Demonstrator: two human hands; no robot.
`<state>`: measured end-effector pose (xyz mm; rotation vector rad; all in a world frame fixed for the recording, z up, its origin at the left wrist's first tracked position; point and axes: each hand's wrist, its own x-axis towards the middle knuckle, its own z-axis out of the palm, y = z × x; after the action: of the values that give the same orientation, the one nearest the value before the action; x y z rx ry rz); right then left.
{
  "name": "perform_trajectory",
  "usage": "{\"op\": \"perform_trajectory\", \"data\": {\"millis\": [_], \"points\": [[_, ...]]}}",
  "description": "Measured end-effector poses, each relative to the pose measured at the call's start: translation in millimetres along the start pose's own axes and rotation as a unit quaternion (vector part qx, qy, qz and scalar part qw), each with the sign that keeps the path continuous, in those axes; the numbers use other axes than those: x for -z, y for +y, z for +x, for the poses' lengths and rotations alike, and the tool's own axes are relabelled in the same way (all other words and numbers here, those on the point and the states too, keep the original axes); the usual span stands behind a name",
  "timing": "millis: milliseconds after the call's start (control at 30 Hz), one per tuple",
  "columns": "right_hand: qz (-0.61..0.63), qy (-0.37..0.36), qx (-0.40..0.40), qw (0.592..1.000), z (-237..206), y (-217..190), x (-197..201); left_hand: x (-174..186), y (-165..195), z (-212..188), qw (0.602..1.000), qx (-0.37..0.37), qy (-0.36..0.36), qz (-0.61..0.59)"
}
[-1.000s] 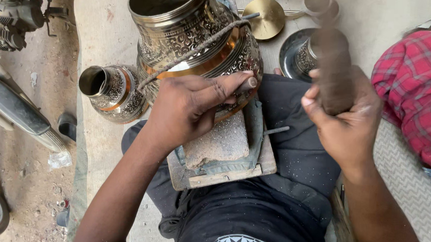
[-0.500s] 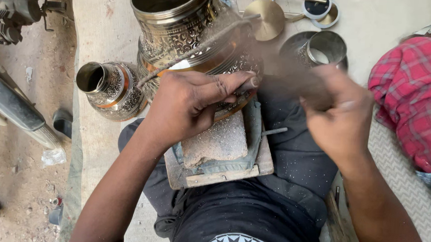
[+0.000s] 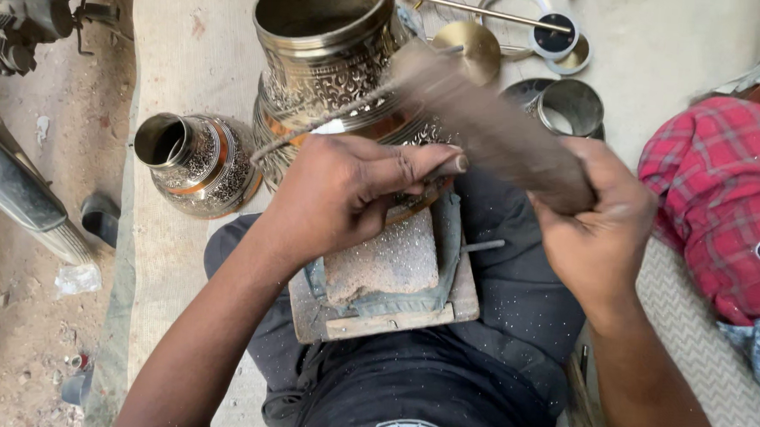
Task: The person uses a chisel and a wooden mallet to engrave decorative patterns on a brass vessel. They repeatedly strike the chisel along the vessel's surface to create intricate designs.
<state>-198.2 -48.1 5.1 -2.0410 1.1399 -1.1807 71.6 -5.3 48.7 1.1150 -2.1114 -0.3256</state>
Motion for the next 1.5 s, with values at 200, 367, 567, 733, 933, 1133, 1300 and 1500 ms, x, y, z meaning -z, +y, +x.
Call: {"op": "perform_trajectory", "data": {"millis": [200, 367, 567, 733, 933, 1133, 1300, 1500], "points": [[-0.065, 0.018, 0.005, 0.998, 4.6, -15.9, -2.7, 4.7, -2.5, 6.8, 0.997, 0.015, -0.039, 0.058], [0.021, 0.037, -0.039, 0.998, 8.0, -23.3, -7.8, 14.4, -1.6, 8.9, 1.0, -0.002, -0.029, 0.005], [0.004, 0.037, -0.043, 0.998, -1.9, -19.9, -9.6, 14.4, -4.4, 7.2, 0.999, -0.002, -0.035, -0.002], [0.128, 0.027, -0.1, 0.986, -8.1, -12.1, -4.8, 13.3, -2.7, 6.6, 0.999, 0.012, -0.048, 0.009], [0.195, 0.093, -0.089, 0.972, -0.1, -19.1, -10.5, 13.9, 0.3, 8.6, 0.999, 0.009, -0.031, 0.006], [-0.089, -0.027, -0.112, 0.989, -3.6, -25.6, 1.7, 11.1, -6.5, 0.9, 0.998, 0.031, -0.005, -0.046], [0.186, 0.049, -0.139, 0.972, -18.1, -2.3, 10.4, 27.1, -16.0, -24.5, 0.932, 0.127, 0.18, -0.288], [0.258, 0.053, -0.154, 0.952, -31.2, 11.5, -4.4, 29.0, -17.9, -37.0, 0.917, 0.089, 0.199, -0.334]]}}
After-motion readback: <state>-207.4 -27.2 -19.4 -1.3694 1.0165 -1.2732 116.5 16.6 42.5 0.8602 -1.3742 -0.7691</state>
